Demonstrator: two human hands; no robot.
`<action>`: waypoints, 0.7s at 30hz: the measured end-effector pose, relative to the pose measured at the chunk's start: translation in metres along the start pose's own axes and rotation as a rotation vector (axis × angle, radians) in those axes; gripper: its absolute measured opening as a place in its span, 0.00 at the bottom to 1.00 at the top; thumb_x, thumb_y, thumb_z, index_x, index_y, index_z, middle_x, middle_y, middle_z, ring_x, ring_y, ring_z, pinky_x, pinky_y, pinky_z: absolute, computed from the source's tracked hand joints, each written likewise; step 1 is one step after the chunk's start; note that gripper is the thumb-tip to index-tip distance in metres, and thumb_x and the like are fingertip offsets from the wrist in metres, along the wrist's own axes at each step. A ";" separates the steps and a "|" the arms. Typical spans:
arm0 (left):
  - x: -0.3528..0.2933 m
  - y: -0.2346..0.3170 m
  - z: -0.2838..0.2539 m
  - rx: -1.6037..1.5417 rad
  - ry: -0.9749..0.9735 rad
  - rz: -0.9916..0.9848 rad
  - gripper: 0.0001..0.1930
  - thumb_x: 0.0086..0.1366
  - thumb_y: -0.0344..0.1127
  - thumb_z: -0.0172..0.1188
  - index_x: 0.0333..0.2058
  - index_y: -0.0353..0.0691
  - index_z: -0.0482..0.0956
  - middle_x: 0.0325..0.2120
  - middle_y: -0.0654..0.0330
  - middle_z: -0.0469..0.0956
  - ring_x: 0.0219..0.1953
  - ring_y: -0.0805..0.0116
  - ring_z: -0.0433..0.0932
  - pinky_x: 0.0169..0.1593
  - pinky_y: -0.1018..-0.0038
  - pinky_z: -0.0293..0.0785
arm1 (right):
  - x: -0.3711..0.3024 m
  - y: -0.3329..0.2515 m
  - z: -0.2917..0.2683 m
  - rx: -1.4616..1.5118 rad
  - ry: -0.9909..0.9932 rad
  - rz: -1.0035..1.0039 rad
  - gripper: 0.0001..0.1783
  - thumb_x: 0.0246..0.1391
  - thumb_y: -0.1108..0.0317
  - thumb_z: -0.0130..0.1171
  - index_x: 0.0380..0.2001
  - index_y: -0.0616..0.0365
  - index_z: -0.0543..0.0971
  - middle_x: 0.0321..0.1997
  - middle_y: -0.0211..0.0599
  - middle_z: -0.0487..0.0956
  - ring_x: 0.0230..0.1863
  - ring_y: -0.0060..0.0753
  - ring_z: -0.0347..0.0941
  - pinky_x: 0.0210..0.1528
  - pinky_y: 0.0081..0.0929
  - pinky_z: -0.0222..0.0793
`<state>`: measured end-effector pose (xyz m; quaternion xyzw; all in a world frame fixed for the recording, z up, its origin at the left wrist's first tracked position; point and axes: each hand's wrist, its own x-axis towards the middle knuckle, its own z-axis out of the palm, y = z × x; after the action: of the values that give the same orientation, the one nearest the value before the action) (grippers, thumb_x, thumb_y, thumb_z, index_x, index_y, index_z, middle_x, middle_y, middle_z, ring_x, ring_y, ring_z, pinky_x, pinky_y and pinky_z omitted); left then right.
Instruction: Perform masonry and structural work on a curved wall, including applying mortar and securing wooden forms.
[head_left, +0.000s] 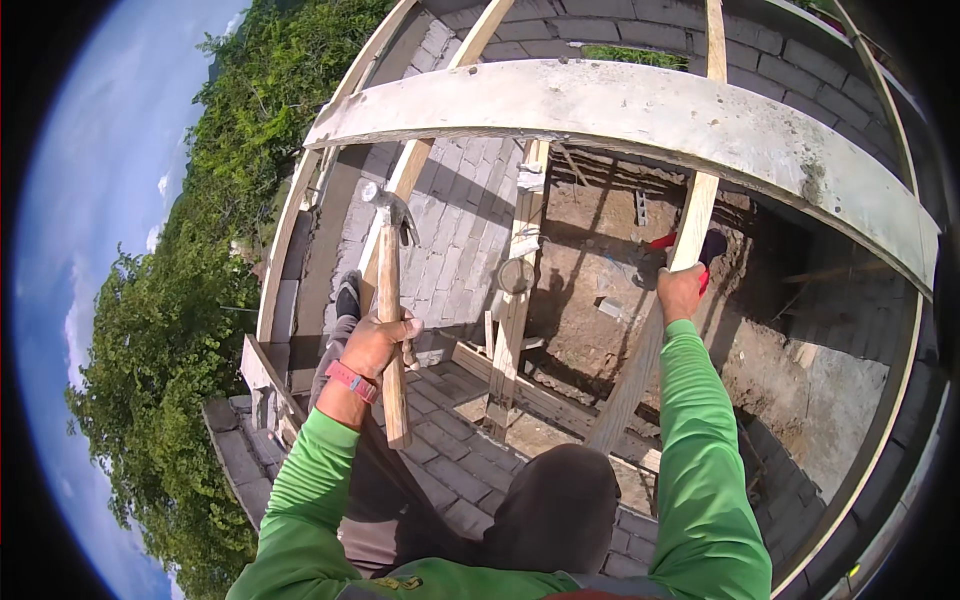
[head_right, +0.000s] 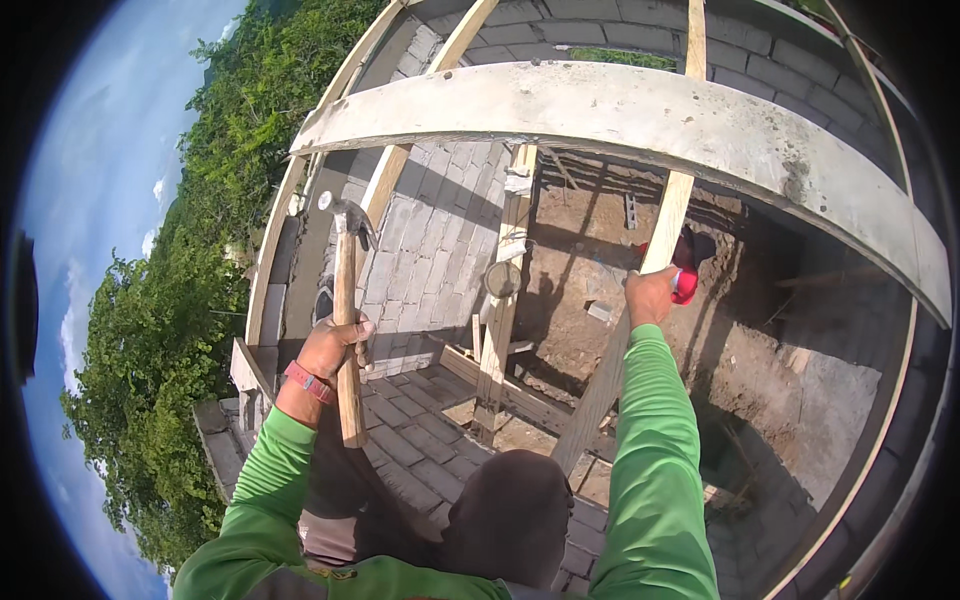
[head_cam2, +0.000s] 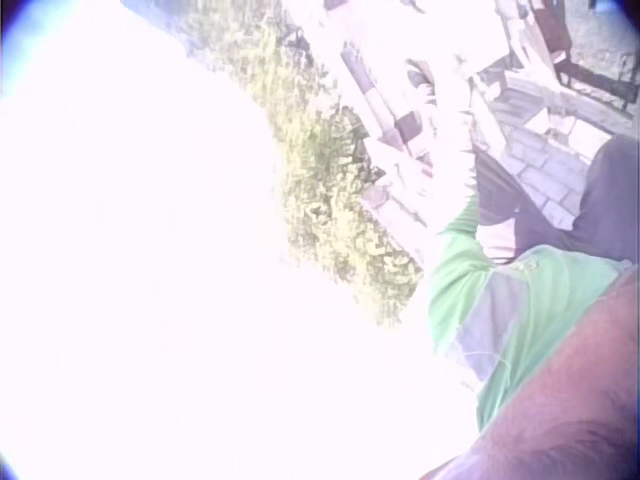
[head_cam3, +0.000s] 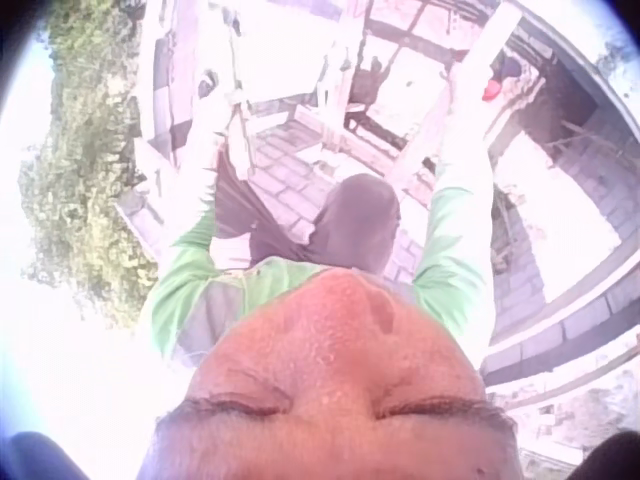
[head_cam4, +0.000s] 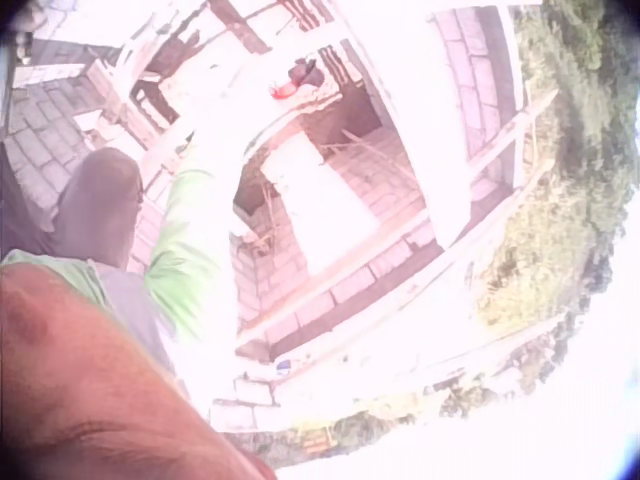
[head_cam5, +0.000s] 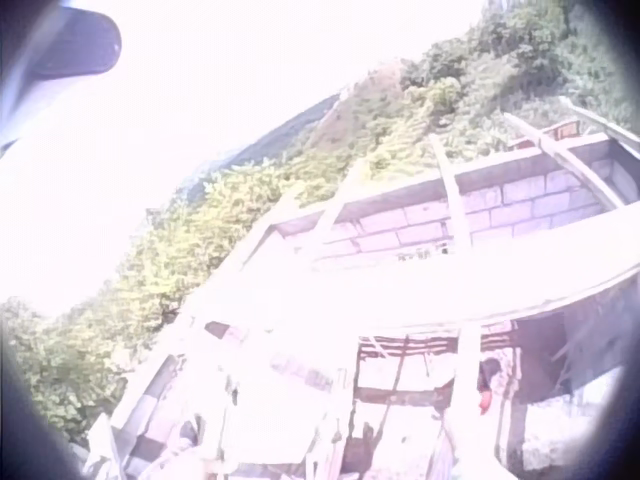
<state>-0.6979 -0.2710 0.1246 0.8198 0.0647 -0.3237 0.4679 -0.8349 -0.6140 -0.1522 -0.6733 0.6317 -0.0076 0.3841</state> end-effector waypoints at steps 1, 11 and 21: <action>0.004 0.010 0.004 0.062 0.025 0.004 0.10 0.51 0.30 0.63 0.28 0.35 0.71 0.16 0.61 0.69 0.14 0.69 0.69 0.19 0.72 0.69 | 0.002 0.003 -0.002 -0.009 -0.019 0.022 0.36 0.40 0.56 0.61 0.48 0.63 0.58 0.45 0.60 0.73 0.48 0.57 0.70 0.50 0.43 0.65; 0.259 0.115 0.072 1.076 0.107 0.481 0.19 0.50 0.41 0.64 0.33 0.30 0.73 0.26 0.46 0.77 0.28 0.58 0.78 0.34 0.67 0.73 | -0.003 -0.007 -0.002 -0.021 -0.032 0.277 0.38 0.39 0.55 0.66 0.49 0.58 0.58 0.49 0.56 0.71 0.50 0.56 0.68 0.52 0.42 0.65; 0.421 0.153 0.230 1.169 0.014 0.575 0.34 0.50 0.50 0.62 0.56 0.45 0.64 0.53 0.46 0.65 0.55 0.46 0.64 0.57 0.63 0.63 | -0.013 -0.001 -0.005 -0.232 0.080 0.324 0.34 0.41 0.54 0.63 0.43 0.62 0.58 0.45 0.56 0.70 0.44 0.55 0.71 0.46 0.43 0.68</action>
<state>-0.4142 -0.6246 -0.0941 0.9259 -0.3411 -0.1619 0.0123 -0.8393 -0.6054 -0.1421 -0.6019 0.7430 0.1002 0.2750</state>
